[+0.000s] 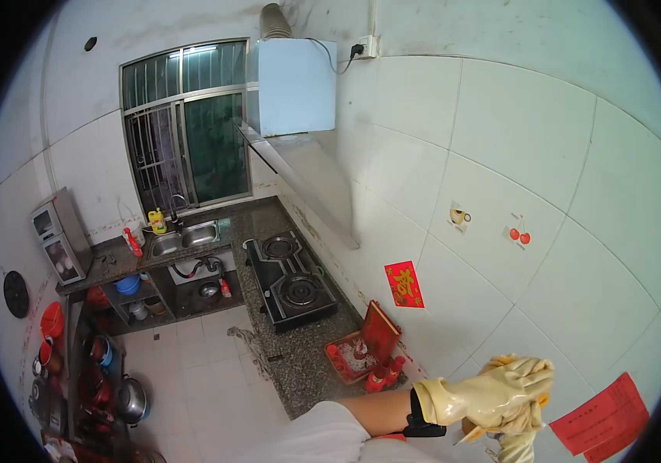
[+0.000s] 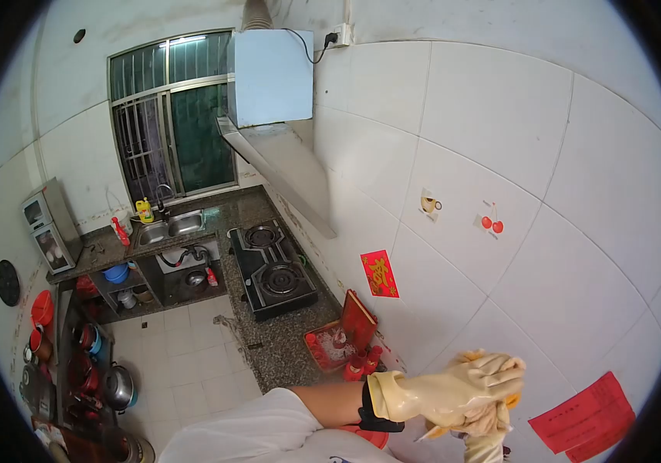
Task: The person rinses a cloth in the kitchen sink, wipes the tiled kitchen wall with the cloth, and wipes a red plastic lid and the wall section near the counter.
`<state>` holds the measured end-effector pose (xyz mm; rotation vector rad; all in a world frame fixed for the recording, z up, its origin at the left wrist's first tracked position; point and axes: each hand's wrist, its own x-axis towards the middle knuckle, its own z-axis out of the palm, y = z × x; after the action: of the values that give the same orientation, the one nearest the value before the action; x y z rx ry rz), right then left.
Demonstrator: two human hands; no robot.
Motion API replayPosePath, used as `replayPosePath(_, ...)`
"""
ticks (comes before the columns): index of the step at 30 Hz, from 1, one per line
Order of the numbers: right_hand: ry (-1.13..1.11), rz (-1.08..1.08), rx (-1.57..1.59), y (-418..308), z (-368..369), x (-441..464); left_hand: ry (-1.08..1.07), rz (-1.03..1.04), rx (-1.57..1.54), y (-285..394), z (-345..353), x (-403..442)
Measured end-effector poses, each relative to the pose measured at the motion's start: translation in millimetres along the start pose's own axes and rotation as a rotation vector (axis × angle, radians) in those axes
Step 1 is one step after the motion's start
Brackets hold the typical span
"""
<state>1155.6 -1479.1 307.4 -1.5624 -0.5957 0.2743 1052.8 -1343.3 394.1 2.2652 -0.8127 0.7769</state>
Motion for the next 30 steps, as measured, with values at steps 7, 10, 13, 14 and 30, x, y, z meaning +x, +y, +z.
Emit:
replayPosePath(7,0.509,-0.32,-0.309,-61.7,-123.3,-43.2,-0.116,-0.069,-0.426,-19.4,-59.8,-39.3)
replayPosePath(10,0.8,-0.557,-0.57,-124.2,-172.4,-53.1,-0.202,-0.375,-0.425,-31.2,-83.4,-86.3)
replayPosePath(13,1.024,-0.843,-0.896,-190.6,-215.2,-51.9,-0.235,-0.716,-0.426,-38.0,-95.6,-131.9)
replayPosePath(14,1.082,-0.937,-1.011,-212.1,-228.5,-49.1,-0.221,-0.81,-0.451,-38.1,-95.9,-148.7)
replayPosePath(30,0.912,-1.179,-1.289,-357.3,-118.6,201.2,-0.007,-0.798,-0.491,-72.8,-67.0,-170.9)
